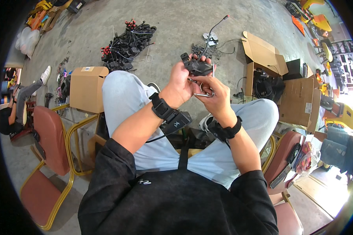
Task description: Repairing a small mechanical component using pliers and a screwdriver.
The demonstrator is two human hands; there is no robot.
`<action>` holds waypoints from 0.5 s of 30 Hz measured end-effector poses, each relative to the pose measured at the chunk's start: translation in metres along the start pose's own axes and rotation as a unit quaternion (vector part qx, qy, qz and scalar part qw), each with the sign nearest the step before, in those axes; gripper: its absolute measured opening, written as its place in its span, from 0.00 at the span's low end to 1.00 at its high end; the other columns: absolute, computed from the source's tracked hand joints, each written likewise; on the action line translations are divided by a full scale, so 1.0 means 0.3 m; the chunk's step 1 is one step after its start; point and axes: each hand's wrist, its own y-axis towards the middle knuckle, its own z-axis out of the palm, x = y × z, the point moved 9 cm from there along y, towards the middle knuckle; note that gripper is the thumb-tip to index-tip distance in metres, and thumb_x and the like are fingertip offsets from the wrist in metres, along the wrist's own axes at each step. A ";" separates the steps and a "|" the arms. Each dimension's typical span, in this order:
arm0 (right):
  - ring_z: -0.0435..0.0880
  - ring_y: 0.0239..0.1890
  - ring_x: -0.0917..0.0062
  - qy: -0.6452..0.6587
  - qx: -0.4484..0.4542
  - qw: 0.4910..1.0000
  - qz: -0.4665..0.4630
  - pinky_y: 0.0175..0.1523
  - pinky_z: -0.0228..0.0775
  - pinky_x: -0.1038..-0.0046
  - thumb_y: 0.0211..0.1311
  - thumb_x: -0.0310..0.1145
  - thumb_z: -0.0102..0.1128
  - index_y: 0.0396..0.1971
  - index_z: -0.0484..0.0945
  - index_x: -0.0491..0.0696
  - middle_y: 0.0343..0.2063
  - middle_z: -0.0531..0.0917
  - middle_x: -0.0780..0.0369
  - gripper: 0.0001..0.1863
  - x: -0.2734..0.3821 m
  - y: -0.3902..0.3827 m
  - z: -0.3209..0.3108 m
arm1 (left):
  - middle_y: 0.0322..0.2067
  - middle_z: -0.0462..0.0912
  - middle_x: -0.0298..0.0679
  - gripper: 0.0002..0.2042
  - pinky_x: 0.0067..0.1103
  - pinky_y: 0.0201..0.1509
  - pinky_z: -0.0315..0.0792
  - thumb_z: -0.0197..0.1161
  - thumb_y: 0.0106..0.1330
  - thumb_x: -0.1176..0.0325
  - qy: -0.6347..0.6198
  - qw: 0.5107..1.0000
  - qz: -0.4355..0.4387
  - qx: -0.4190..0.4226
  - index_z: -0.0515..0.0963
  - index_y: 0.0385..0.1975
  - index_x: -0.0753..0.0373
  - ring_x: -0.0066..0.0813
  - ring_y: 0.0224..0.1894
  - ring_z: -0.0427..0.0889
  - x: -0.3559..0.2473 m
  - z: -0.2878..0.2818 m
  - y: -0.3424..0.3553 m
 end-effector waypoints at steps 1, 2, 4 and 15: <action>0.73 0.22 0.77 0.006 -0.012 1.000 -0.019 0.29 0.67 0.76 0.42 0.22 0.68 0.37 0.79 0.49 0.23 0.76 0.65 0.18 0.013 0.000 -0.009 | 0.32 0.74 0.40 0.08 0.37 0.52 0.73 0.45 0.70 0.65 -0.002 1.000 -0.006 -0.002 0.65 0.30 0.60 0.35 0.42 0.77 0.003 -0.002 -0.002; 0.73 0.22 0.75 0.000 -0.009 1.000 -0.012 0.29 0.67 0.76 0.42 0.22 0.68 0.37 0.79 0.49 0.22 0.76 0.65 0.17 0.010 0.001 -0.008 | 0.33 0.74 0.40 0.08 0.37 0.52 0.73 0.45 0.70 0.65 0.002 1.000 0.004 -0.022 0.65 0.30 0.60 0.35 0.42 0.76 -0.002 -0.014 -0.003; 0.73 0.22 0.74 -0.007 -0.006 1.000 -0.004 0.29 0.67 0.75 0.43 0.23 0.68 0.36 0.79 0.49 0.22 0.76 0.65 0.16 0.009 0.002 -0.004 | 0.33 0.74 0.41 0.08 0.37 0.53 0.73 0.45 0.70 0.65 0.002 1.000 -0.006 -0.008 0.65 0.30 0.60 0.35 0.42 0.76 0.007 -0.003 -0.003; 0.76 0.23 0.71 -0.023 -0.039 0.998 -0.031 0.29 0.68 0.73 0.45 0.26 0.68 0.31 0.78 0.46 0.21 0.77 0.64 0.11 0.023 0.004 -0.014 | 0.33 0.72 0.40 0.08 0.37 0.60 0.66 0.46 0.68 0.65 0.010 1.000 -0.005 0.029 0.66 0.30 0.62 0.35 0.44 0.73 0.022 0.029 -0.005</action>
